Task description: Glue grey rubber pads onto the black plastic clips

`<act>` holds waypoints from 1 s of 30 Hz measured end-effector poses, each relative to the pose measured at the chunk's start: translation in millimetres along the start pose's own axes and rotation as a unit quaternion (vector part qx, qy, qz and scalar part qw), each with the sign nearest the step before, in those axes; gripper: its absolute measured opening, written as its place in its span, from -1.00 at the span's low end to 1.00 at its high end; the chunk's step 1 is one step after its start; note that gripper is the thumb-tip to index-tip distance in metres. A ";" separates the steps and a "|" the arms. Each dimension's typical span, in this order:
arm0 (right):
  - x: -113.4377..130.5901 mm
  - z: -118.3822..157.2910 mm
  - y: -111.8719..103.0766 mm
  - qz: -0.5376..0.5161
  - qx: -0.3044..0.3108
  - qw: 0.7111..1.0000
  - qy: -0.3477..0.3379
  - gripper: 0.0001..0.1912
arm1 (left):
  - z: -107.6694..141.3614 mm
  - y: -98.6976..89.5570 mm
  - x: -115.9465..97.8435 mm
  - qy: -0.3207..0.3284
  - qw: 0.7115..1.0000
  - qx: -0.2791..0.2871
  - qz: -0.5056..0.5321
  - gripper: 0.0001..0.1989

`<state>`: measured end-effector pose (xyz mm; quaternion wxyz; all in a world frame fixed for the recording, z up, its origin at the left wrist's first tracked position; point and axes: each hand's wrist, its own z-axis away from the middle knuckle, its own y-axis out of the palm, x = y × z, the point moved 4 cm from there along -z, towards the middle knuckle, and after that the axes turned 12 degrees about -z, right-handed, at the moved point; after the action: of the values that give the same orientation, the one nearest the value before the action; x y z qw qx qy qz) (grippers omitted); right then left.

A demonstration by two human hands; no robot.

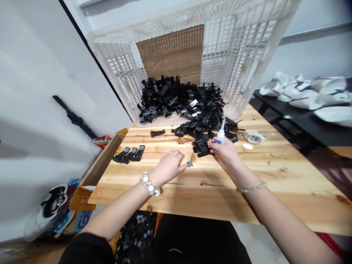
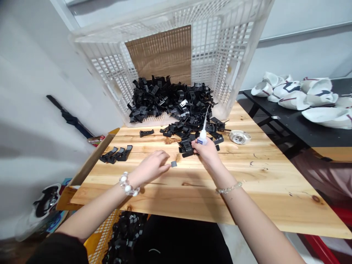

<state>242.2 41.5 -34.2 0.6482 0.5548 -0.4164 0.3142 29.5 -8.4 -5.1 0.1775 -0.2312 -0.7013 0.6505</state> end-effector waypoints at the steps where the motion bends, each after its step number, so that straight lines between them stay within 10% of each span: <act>1: -0.8 -0.1 -0.4 0.016 0.006 1.000 -0.001 -0.66 | -7.9 3.9 -8.5 0.011 1.000 0.014 0.012 -0.77; 4: 0.3 2.1 -0.1 0.161 0.023 0.986 -0.040 -0.63 | -22.2 10.1 -20.5 0.027 0.998 0.042 0.044 -0.86; 8: 3.8 10.3 7.7 0.438 0.046 0.889 -0.127 -0.67 | -19.4 9.0 -15.3 0.035 0.993 0.060 0.096 -0.85; 16: 5.4 15.6 11.1 0.569 0.054 0.811 -0.123 -0.85 | -8.1 19.6 21.8 -0.119 0.924 0.059 0.358 -0.84; 21: 13.3 14.5 7.8 0.561 0.032 0.823 -0.077 -0.83 | -11.6 29.4 21.3 -0.138 0.818 0.025 0.558 -0.75; 30: -2.9 48.3 38.3 0.273 0.122 0.954 -0.031 -0.74 | -4.4 17.5 12.0 -0.061 0.788 -0.005 0.612 -0.81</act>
<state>198.3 1.5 -17.5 0.4517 0.5041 -0.5303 0.5106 23.6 2.8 -22.8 -0.3026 -0.5729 -0.4256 0.6318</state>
